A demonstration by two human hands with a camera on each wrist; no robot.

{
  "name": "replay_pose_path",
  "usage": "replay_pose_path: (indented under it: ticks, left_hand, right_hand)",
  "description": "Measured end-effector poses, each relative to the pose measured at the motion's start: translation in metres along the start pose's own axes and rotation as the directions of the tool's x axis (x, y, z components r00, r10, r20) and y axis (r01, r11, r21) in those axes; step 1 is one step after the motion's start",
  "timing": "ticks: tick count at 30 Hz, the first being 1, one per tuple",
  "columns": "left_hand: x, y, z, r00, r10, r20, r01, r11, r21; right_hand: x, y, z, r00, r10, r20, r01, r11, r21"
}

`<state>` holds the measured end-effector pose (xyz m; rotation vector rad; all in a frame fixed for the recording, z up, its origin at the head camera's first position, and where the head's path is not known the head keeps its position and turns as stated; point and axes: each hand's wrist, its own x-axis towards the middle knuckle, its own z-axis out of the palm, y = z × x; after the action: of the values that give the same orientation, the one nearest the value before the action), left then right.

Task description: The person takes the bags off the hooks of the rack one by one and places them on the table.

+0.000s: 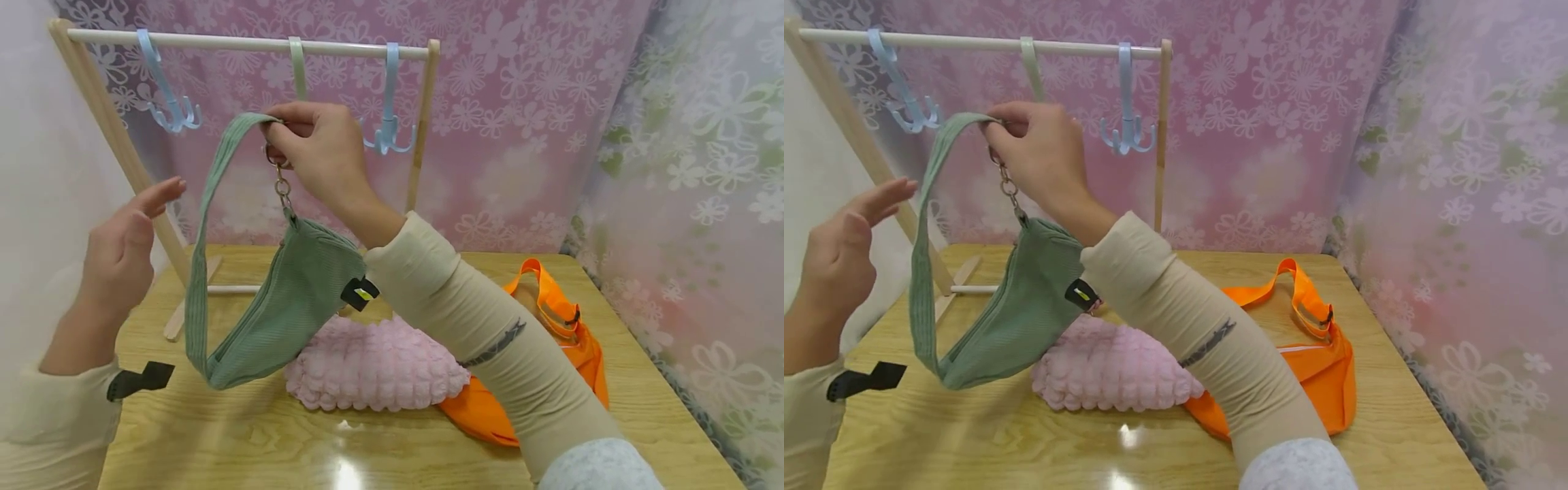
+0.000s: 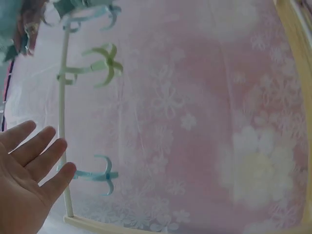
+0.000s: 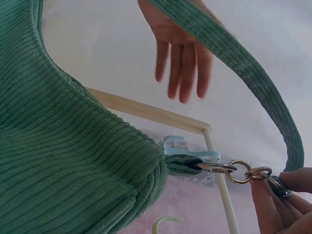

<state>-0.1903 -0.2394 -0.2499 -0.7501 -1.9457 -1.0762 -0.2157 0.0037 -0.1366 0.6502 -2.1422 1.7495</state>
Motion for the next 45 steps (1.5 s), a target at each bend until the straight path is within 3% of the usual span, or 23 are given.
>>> replay_pose_path:
  ticks: [5, 9, 13, 18, 22, 24, 30, 36, 40, 45]
  left_hand:
    - [-0.033, 0.016, -0.001, 0.993, -0.063, 0.099, 0.063, 0.998, 0.011]
    - [-0.046, 0.022, -0.007, 0.971, -0.15, 0.185, 0.137, 0.987, 0.078]
    - [-0.053, 0.02, -0.011, 0.948, -0.154, 0.279, 0.115, 0.982, 0.151]
    - [-0.06, 0.012, -0.017, 0.942, -0.118, 0.315, 0.063, 0.982, 0.18]
    - [-0.065, 0.005, -0.024, 0.953, -0.139, 0.268, 0.078, 0.97, 0.229]
    - [-0.066, 0.003, -0.026, 0.956, -0.18, 0.232, 0.124, 0.963, 0.237]
    - [-0.063, 0.0, -0.03, 0.937, -0.32, 0.142, 0.29, 0.937, 0.196]
    - [-0.056, -0.001, -0.034, 0.923, -0.385, 0.013, 0.377, 0.911, 0.169]
    - [-0.048, -0.003, -0.039, 0.92, -0.385, -0.067, 0.391, 0.912, 0.123]
    - [-0.04, -0.013, -0.046, 0.928, -0.33, -0.171, 0.34, 0.94, 0.03]
  right_hand:
    - [-0.001, -0.001, 0.003, 1.0, -0.01, -0.013, 0.01, 1.0, -0.006]
    - [-0.001, -0.001, 0.005, 0.999, -0.028, -0.025, 0.028, 1.0, 0.012]
    - [-0.002, -0.002, 0.008, 0.999, -0.036, -0.03, 0.037, 0.999, 0.031]
    - [-0.003, -0.001, 0.011, 0.999, -0.046, -0.025, 0.046, 0.999, 0.015]
    - [-0.004, -0.001, 0.012, 0.998, -0.063, -0.018, 0.062, 0.998, -0.014]
    - [-0.005, 0.0, 0.011, 0.997, -0.076, -0.017, 0.075, 0.997, -0.031]
    - [-0.009, 0.002, 0.01, 0.996, -0.087, -0.003, 0.087, 0.995, -0.054]
    - [-0.012, 0.006, 0.012, 0.997, -0.073, 0.033, 0.075, 0.996, -0.05]
    - [-0.017, 0.012, 0.014, 0.996, -0.063, 0.065, 0.066, 0.997, -0.039]
    - [-0.024, 0.021, 0.019, 0.993, -0.055, 0.109, 0.058, 0.998, -0.017]
